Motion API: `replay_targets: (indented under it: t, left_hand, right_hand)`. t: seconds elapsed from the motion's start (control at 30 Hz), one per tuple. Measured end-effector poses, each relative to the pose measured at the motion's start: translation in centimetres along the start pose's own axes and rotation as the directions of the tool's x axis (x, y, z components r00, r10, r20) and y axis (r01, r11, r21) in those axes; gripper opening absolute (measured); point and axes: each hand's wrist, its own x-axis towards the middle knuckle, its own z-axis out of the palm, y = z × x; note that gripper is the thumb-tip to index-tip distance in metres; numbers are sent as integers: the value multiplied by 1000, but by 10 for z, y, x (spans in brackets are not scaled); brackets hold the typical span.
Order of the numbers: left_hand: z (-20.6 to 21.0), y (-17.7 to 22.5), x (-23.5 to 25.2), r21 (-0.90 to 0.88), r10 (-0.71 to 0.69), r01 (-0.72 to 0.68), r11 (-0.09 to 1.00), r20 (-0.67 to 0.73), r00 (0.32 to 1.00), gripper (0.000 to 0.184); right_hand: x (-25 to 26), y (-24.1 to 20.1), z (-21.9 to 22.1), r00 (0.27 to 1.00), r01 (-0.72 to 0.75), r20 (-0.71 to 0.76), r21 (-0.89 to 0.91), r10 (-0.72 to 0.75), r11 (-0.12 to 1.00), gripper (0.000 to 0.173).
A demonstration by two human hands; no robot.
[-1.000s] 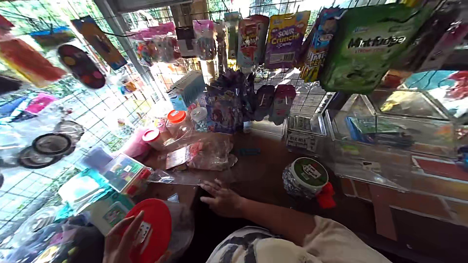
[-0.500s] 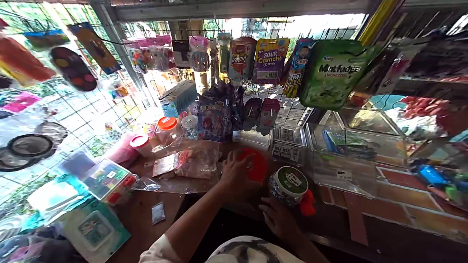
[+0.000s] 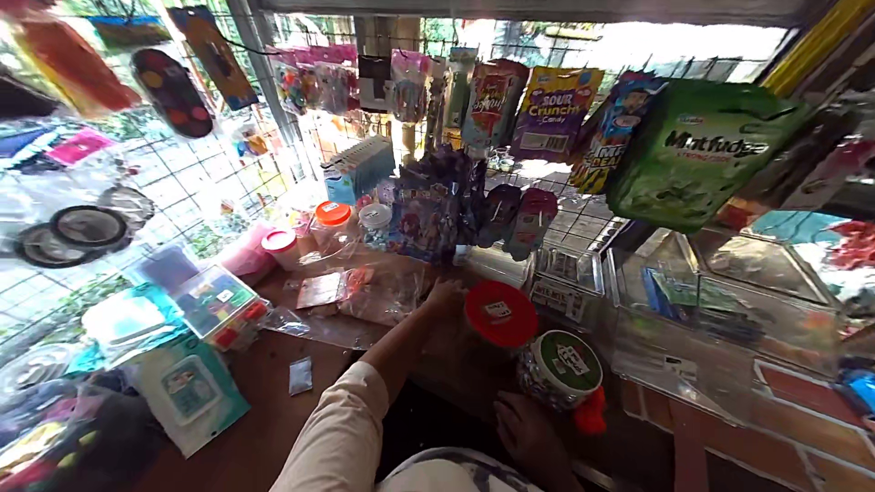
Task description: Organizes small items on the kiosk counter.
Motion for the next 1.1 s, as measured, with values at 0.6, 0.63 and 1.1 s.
replay_targets:
  t: [0.6,0.63,1.1]
  left_hand:
    - [13,-8,-153,-218,63,-333,917,-745,664,22]
    - [19,-6,-166,-152,128,-363,919,-755,642,21]
    - [32,-9,-175,49,200,-194,980,-283,938,24]
  right_hand:
    - [16,-14,-18,978,-144,181,232,103,962,21]
    - [21,-19,-20,971,-167,213,276,110,947,23]
    - [104,-18,15,854,-390,410,99,320,915,45]
